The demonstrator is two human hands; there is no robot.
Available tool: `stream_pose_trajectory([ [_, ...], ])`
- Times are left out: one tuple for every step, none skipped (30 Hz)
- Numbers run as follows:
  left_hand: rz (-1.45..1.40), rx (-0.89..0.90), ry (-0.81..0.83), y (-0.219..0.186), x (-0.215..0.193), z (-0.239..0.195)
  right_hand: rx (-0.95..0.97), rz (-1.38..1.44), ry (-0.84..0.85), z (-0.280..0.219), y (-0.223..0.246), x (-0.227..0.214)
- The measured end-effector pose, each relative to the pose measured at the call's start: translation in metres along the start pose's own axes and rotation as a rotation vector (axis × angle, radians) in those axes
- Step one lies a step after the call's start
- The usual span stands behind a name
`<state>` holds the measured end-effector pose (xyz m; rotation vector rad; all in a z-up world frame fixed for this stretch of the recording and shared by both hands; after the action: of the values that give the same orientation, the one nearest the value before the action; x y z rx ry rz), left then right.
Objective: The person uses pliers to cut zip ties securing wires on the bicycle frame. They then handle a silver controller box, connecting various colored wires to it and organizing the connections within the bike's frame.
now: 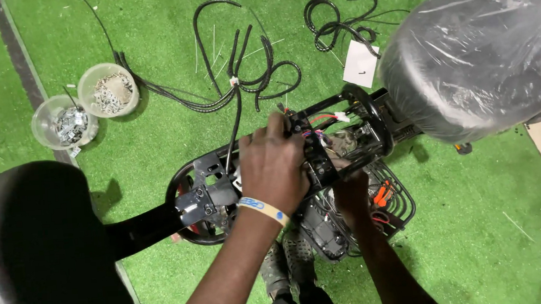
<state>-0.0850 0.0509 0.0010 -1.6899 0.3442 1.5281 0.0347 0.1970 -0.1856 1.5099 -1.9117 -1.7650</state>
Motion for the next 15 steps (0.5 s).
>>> stream_pose_trajectory([
  [0.009, -0.049, -0.031, 0.002, 0.003, -0.001, -0.036, -0.009, -0.035, -0.004, 0.001, 0.000],
  [0.018, -0.099, -0.062, 0.004, 0.005, -0.004, -0.073, -0.019, -0.071, -0.008, 0.002, 0.000],
  [0.023, -0.106, -0.064, 0.004, 0.001, -0.007, -0.077, -0.017, -0.063, 0.007, -0.047, 0.012],
  [0.006, -0.110, -0.050, 0.002, -0.002, -0.010, -0.387, -0.326, -0.105, 0.011, -0.069, 0.025],
  [-0.017, -0.113, -0.038, 0.000, -0.004, -0.012, -0.699, -0.638, -0.150, 0.006, -0.098, 0.041],
  [-0.018, -0.119, -0.042, 0.003, -0.016, -0.020, -0.706, -0.640, -0.146, 0.002, -0.090, 0.033],
  [-0.058, -0.138, -0.025, 0.004, -0.024, -0.028, -0.777, -0.674, -0.186, -0.008, -0.079, 0.023],
  [-0.099, -0.156, -0.007, 0.005, -0.032, -0.036, -0.848, -0.708, -0.227, -0.019, -0.070, 0.011],
  [-0.098, -0.152, -0.010, 0.003, -0.044, -0.046, -0.849, -0.708, -0.233, -0.032, -0.021, 0.009],
  [-0.082, -0.203, -0.014, 0.006, -0.056, -0.057, -0.436, -0.334, -0.160, -0.027, 0.001, -0.014],
  [-0.067, -0.260, -0.011, 0.008, -0.067, -0.072, -0.018, 0.036, -0.075, -0.040, 0.008, -0.029],
  [-0.068, -0.260, -0.007, 0.007, -0.071, -0.081, -0.015, 0.035, -0.075, -0.049, 0.013, -0.033],
  [-0.074, -0.292, -0.009, 0.009, -0.074, -0.090, 0.036, 0.112, -0.102, -0.057, 0.015, -0.040],
  [-0.079, -0.325, -0.011, 0.011, -0.078, -0.098, 0.087, 0.190, -0.130, -0.064, 0.016, -0.047],
  [-0.078, -0.325, -0.014, 0.013, -0.087, -0.102, 0.084, 0.190, -0.129, -0.072, 0.024, -0.050],
])
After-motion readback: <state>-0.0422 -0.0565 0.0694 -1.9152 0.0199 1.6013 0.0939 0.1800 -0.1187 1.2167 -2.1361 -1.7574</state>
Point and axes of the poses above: each hand's wrist, its own z-axis towards the middle knuckle, its own x-axis out of the palm, y = z × x, the point moved 9 cm from there along z, towards the middle knuckle, and after that the axes turned 6 degrees about x, right-handed, at the moved point
